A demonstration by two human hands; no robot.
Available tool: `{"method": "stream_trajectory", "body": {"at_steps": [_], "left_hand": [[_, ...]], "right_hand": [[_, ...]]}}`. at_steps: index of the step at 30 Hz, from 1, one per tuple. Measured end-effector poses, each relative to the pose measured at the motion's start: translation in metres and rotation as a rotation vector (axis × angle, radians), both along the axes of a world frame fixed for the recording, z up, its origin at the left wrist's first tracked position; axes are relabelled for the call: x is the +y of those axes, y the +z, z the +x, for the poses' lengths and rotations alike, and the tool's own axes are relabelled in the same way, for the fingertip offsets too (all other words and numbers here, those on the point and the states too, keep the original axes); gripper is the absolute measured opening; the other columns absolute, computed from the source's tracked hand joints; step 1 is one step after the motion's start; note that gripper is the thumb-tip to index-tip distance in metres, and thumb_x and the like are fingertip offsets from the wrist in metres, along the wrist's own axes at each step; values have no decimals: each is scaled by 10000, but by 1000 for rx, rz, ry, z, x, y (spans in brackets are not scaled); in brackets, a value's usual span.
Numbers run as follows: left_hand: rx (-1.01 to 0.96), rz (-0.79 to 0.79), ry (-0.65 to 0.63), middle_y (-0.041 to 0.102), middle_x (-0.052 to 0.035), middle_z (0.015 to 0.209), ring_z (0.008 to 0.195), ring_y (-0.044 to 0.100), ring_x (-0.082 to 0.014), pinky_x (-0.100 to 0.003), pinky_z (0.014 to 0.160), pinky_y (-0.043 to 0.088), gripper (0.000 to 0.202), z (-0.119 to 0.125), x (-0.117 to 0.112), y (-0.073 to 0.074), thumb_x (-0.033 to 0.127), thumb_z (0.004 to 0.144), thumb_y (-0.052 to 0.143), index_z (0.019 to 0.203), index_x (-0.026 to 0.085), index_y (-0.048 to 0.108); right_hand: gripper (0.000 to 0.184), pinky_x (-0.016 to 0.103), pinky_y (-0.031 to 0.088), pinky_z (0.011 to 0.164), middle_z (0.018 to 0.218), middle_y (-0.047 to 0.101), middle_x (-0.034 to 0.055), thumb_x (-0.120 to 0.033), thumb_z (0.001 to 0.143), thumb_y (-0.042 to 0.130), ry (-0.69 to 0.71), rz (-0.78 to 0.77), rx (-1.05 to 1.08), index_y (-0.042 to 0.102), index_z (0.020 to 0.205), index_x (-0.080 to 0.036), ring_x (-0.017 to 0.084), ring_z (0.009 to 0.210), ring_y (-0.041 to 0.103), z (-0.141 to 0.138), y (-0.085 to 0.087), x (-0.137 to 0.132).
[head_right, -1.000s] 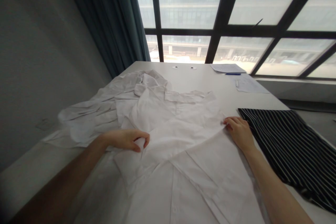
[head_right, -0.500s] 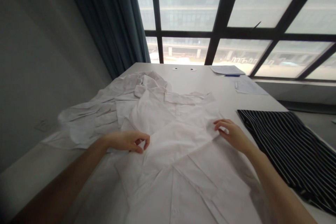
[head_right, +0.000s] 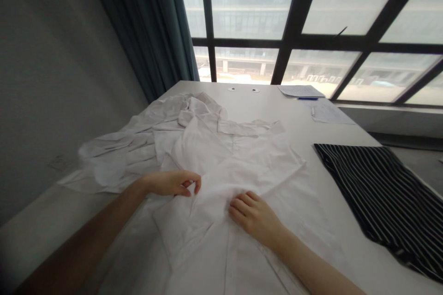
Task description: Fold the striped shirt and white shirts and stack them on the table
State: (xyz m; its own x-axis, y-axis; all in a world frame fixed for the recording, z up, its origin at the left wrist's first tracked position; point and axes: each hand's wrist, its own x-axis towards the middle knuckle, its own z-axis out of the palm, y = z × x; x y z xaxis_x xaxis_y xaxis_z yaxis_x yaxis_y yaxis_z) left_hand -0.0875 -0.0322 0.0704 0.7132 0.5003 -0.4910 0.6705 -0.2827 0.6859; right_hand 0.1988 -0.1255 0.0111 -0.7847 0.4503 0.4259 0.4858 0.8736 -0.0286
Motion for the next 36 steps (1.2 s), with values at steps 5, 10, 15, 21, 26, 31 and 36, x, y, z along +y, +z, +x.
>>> {"method": "stream_trajectory", "body": {"at_steps": [5,10,15,21,26,31,36], "left_hand": [[-51,-244,-23,321,80,590,509,365,-83,-188,469,320,210,-1,0,-1,257,744,684,920,196,587],[65,-377,35,442,80,621,465,518,-95,-176,403,401,291,3,-6,-7,281,689,737,914,210,567],[122,-344,51,513,68,637,457,570,-85,-154,401,427,169,3,-11,-7,185,697,693,842,190,607],[195,-392,36,548,65,551,441,570,-99,-174,428,455,114,8,-15,-13,151,686,685,723,176,580],[189,-357,93,566,56,519,428,564,-121,-199,430,454,62,4,-16,-6,189,755,621,793,186,572],[-85,118,203,616,30,654,530,577,-98,-194,538,446,136,13,-16,0,263,891,533,924,183,638],[-300,624,26,671,-56,1049,987,622,-171,-278,891,463,162,50,-36,-27,227,944,522,1043,196,647]], "right_hand": [[199,326,445,775,903,682,69,-169,996,423,-8,-134,129,620,975,-160,172,810,583,11,13,4],[205,277,445,770,872,658,40,-235,1001,439,21,-510,77,625,922,-198,152,826,578,13,20,4],[234,291,444,789,900,638,62,-248,1004,415,10,-577,16,632,937,-193,171,863,568,10,16,0],[145,296,440,801,906,621,60,-151,930,477,16,-629,-32,615,912,-191,176,872,548,10,26,-4],[68,277,441,772,866,615,39,-155,861,567,34,-661,5,617,871,-200,166,842,554,8,26,-4],[184,312,445,734,804,629,49,-238,959,471,-207,-503,81,613,849,-200,182,787,559,13,15,2],[246,410,452,897,1175,615,107,-279,869,642,-415,-416,32,599,1103,-218,264,1107,540,23,4,10]]}}
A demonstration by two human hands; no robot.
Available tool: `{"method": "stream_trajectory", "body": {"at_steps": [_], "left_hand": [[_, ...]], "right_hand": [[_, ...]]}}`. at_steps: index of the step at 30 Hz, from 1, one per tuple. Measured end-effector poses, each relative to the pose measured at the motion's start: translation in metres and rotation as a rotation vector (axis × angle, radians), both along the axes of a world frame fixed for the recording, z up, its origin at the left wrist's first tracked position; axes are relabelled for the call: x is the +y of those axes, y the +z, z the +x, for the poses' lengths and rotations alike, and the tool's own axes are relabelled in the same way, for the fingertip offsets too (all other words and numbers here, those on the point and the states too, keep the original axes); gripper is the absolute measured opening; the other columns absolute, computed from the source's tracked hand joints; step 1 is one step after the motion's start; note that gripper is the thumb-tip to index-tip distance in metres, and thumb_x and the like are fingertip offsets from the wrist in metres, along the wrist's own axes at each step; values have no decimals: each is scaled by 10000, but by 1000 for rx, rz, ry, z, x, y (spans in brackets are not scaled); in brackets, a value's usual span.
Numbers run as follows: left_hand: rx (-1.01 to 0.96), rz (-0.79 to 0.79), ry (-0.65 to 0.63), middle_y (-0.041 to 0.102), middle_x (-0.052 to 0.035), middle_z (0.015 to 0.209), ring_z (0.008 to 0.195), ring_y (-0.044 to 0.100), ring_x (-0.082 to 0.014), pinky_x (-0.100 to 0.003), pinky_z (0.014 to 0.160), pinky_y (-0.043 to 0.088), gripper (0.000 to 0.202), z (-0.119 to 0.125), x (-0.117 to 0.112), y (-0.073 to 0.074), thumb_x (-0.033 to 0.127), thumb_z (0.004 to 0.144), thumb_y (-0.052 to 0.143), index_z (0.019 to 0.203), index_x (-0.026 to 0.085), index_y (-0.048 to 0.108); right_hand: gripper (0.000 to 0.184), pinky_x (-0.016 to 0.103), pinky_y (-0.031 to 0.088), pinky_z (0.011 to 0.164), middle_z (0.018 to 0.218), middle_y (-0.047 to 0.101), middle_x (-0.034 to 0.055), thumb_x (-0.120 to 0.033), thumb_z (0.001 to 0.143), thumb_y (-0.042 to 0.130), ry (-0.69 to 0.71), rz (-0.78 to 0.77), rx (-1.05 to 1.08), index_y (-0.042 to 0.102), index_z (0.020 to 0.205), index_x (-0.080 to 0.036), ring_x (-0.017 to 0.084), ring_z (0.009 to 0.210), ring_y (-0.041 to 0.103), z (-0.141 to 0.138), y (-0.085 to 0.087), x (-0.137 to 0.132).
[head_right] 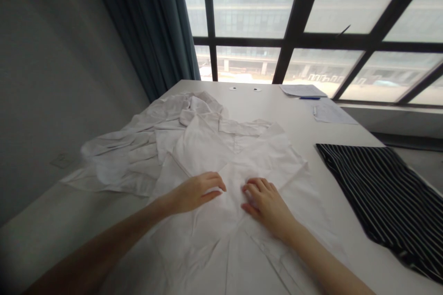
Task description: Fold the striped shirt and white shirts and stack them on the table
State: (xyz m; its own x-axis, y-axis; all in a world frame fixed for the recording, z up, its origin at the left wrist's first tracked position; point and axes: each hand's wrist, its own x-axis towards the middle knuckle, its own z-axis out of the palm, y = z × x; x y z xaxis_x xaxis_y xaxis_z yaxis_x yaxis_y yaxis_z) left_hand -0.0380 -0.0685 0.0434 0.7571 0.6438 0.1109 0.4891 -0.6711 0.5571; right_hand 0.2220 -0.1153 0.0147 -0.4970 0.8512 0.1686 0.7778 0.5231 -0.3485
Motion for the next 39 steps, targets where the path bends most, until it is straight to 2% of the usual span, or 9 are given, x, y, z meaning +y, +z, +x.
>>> {"method": "stream_trajectory", "body": {"at_steps": [3,6,12,17,22,28,33,36,39], "left_hand": [[64,179,-113,599,-79,1267,1219,524,-220,-376,1067,361,256,10,-9,-21,278,935,571,1184,228,595],[128,232,-114,527,-84,1392,1325,445,-224,-414,1135,278,356,6,-6,-35,346,949,550,1287,238,521],[220,267,-69,394,-88,1528,1429,316,-212,-428,1187,165,493,-7,10,-38,455,988,431,1428,236,396],[247,269,-72,332,-72,1566,1458,254,-201,-421,1195,127,508,-7,9,-37,461,1003,374,1466,253,360],[261,282,-71,320,-64,1572,1467,231,-195,-403,1193,121,508,-8,8,-39,457,1007,363,1473,253,355],[267,274,-78,308,-56,1577,1468,227,-189,-393,1193,114,505,-8,10,-40,461,1013,336,1474,255,353],[273,283,-94,292,-66,1583,1467,231,-208,-420,1190,131,515,-9,10,-39,448,1005,356,1481,251,341],[306,321,-74,285,-82,1584,1468,226,-225,-441,1188,142,528,-5,3,-37,388,986,404,1485,231,330],[356,354,21,324,-126,1562,1460,248,-255,-467,1180,161,514,4,-12,-35,330,982,392,1467,166,355]], "right_hand": [[326,425,449,921,1261,584,115,-298,859,661,8,-12,-47,577,1164,-223,275,1175,516,3,1,0],[200,403,460,887,1159,630,96,-254,885,622,48,-35,-87,599,1079,-211,245,1058,575,0,13,-4],[59,367,453,850,1013,665,65,-187,914,556,279,-76,-81,609,939,-198,225,969,589,-29,37,-33],[232,346,431,869,1157,649,82,-248,990,458,562,127,-32,565,1191,-198,208,1034,564,-66,21,-60],[182,321,382,678,855,641,28,-219,1003,433,646,253,-68,600,946,-177,172,771,545,-88,5,-59],[125,311,403,734,871,623,34,-267,966,509,660,44,-59,588,918,-183,185,818,522,-91,9,-54],[243,276,449,792,957,664,48,-366,912,589,767,-224,120,620,1068,-182,176,882,585,-88,19,-54],[206,281,462,799,867,684,49,-253,974,450,635,-203,232,645,1005,-193,162,835,614,-71,30,-34],[226,338,480,836,904,675,82,-222,973,408,225,-11,268,632,970,-193,196,890,615,-35,33,6]]}}
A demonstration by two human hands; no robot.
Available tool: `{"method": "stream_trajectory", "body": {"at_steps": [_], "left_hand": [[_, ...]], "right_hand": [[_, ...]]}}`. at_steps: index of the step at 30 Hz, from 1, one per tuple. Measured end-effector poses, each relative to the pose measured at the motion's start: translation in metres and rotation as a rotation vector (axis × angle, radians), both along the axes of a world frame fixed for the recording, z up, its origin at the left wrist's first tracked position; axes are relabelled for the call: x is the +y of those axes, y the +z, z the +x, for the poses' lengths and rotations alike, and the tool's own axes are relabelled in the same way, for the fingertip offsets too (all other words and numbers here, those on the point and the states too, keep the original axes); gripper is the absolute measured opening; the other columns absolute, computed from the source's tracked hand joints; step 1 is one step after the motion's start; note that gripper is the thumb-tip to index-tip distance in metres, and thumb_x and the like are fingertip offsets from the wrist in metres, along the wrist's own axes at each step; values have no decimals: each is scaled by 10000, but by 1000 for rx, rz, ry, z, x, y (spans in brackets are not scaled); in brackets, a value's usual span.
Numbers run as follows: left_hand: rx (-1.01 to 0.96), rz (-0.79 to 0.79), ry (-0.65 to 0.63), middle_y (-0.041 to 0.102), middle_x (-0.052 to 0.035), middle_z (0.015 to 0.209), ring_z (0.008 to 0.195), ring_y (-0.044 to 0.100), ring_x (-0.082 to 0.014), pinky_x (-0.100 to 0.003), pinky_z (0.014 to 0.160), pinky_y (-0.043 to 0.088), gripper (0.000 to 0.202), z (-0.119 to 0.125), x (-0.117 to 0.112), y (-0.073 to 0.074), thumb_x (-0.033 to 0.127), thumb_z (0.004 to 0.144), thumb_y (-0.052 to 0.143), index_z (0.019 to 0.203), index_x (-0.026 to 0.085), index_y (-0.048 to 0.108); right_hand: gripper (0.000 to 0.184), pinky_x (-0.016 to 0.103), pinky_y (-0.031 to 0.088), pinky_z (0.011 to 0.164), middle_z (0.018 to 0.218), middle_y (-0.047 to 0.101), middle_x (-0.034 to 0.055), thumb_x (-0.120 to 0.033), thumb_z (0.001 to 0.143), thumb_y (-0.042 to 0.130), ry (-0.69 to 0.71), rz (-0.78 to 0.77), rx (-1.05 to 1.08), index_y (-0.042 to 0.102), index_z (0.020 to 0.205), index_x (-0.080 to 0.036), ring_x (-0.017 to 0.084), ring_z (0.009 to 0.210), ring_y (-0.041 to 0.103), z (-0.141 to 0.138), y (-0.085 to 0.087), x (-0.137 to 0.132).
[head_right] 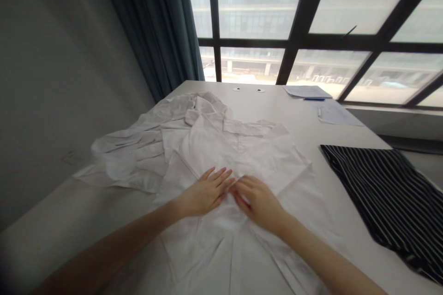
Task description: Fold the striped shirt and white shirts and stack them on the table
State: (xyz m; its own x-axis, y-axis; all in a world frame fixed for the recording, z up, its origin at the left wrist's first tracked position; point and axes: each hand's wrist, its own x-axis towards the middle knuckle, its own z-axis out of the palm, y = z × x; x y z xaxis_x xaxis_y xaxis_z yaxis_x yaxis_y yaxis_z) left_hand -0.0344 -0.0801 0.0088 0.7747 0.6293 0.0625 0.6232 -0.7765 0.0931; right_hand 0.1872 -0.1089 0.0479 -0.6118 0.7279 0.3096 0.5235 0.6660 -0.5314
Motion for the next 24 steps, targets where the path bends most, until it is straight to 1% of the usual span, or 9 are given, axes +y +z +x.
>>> {"method": "stream_trajectory", "body": {"at_steps": [1,3,5,7,10,13,17,20,24], "left_hand": [[5,7,27,345,-141,1549,1455,259,-268,-477,1176,168,509,4,-5,1,344,986,381,1455,146,372],[-6,-1,30,367,-154,1534,1451,265,-284,-487,1173,177,531,10,-15,0,406,995,357,1446,127,383],[-36,-34,-28,337,-151,1550,1459,242,-282,-477,1175,182,596,14,-22,-2,484,990,344,1471,132,344],[-57,-71,-90,270,-150,1579,1470,207,-285,-477,1176,179,650,15,-27,-5,529,977,349,1503,153,282],[-54,-107,-136,204,-155,1598,1472,177,-328,-535,1161,176,664,14,-30,-7,546,959,379,1521,217,251],[-48,-107,-157,174,-133,1609,1466,179,-362,-587,1137,185,622,13,-30,-6,539,949,414,1512,317,274],[-51,-92,-158,125,-102,1622,1457,183,-396,-628,1112,196,602,14,-31,-6,533,929,469,1492,400,303],[-58,-107,-169,123,-105,1621,1457,176,-405,-646,1105,189,601,13,-32,-6,537,927,471,1490,407,306],[-68,-135,-231,177,-117,1610,1466,187,-355,-606,1131,179,581,11,-33,-2,551,950,411,1493,366,317]], "right_hand": [[220,364,487,851,940,670,93,-223,966,408,-130,61,-10,625,993,-196,211,924,613,15,-4,16],[241,449,480,913,1061,653,123,-259,945,427,-338,168,-110,614,1087,-207,260,1016,604,47,-19,46],[334,494,455,977,1203,615,181,-294,922,440,-461,192,-231,593,1189,-165,309,1138,570,76,-42,70],[430,483,416,1041,1326,555,220,-331,920,435,-493,146,-353,560,1268,-113,328,1256,505,97,-64,87],[518,467,346,1111,1469,456,176,-399,959,357,-484,116,-437,489,1379,-126,309,1377,386,115,-84,103],[557,472,304,1136,1514,407,155,-422,980,285,-504,108,-496,453,1425,-131,301,1422,313,122,-87,122],[561,471,303,1135,1535,383,127,-423,981,273,-559,65,-572,418,1458,-166,292,1423,315,123,-81,155],[566,474,306,1131,1538,378,131,-427,982,271,-602,50,-578,406,1465,-163,298,1418,322,123,-80,180],[575,461,273,1146,1545,353,161,-429,985,275,-657,24,-571,401,1459,-128,282,1432,293,125,-81,206]]}}
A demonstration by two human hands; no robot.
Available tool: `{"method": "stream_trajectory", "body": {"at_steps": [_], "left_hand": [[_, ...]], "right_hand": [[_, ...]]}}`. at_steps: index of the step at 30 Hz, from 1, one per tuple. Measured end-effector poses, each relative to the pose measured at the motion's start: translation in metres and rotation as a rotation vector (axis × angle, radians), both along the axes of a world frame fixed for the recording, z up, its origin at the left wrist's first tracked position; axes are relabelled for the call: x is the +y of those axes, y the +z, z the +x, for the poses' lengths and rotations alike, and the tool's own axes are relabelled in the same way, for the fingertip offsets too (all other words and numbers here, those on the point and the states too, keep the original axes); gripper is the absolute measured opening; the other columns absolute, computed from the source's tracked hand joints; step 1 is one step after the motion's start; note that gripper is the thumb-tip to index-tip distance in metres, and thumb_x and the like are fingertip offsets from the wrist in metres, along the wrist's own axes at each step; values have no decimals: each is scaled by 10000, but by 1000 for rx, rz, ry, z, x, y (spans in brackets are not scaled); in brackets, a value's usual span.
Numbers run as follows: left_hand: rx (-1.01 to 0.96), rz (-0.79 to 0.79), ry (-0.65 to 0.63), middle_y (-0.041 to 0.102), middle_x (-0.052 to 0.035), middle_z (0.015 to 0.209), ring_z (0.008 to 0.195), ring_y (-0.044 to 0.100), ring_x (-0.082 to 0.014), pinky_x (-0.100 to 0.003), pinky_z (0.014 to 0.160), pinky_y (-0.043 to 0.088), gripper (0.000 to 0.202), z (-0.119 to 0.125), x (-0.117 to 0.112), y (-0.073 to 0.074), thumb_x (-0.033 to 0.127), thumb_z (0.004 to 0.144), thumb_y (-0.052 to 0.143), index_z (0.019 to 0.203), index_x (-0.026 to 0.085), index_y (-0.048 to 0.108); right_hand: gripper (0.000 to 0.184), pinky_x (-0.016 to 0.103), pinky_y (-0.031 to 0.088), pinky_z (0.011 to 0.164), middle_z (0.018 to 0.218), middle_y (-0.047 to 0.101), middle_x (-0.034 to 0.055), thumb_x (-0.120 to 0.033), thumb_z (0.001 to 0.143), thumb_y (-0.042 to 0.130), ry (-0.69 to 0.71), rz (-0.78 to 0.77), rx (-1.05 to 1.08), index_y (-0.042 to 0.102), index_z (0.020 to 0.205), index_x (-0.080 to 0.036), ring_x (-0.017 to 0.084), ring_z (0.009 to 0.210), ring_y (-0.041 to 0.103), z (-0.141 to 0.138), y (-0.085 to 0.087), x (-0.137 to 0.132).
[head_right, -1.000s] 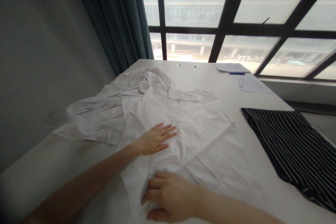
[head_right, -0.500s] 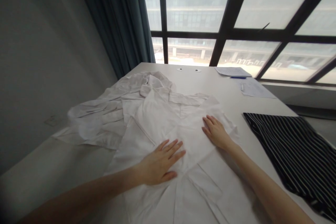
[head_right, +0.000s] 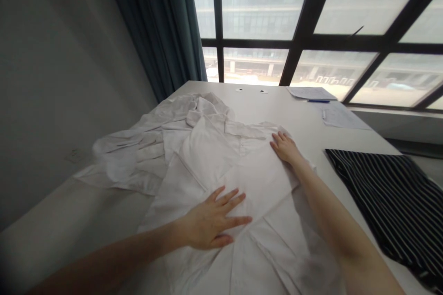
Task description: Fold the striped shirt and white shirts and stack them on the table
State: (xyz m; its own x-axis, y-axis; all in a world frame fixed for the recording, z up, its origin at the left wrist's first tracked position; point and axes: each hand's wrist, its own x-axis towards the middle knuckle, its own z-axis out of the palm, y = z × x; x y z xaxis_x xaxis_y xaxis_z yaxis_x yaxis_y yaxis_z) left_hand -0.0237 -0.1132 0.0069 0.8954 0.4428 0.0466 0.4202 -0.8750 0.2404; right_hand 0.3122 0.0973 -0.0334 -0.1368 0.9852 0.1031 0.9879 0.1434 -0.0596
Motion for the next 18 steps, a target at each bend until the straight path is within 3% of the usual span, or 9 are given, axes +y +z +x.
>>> {"method": "stream_trajectory", "body": {"at_steps": [4,13,18], "left_hand": [[-11,-23,-51,206,-127,1602,1472,189,-323,-557,1155,170,627,-2,-1,5,600,947,381,1500,312,314],[-25,-44,-51,213,-159,1595,1470,185,-339,-557,1156,173,705,-2,-4,6,651,907,429,1495,277,326],[-23,-28,-48,227,-152,1592,1466,198,-343,-558,1153,184,675,-2,-2,5,608,914,457,1491,280,332]], "right_hand": [[601,481,253,1149,1550,335,182,-451,983,266,-70,-18,28,389,1457,-103,286,1438,276,3,-1,19],[560,557,259,1130,1540,350,185,-383,956,309,-160,-17,173,406,1440,-118,292,1425,310,12,-3,42],[492,508,359,1089,1425,511,193,-296,901,399,-157,47,309,529,1335,-104,297,1326,464,20,2,46]]}}
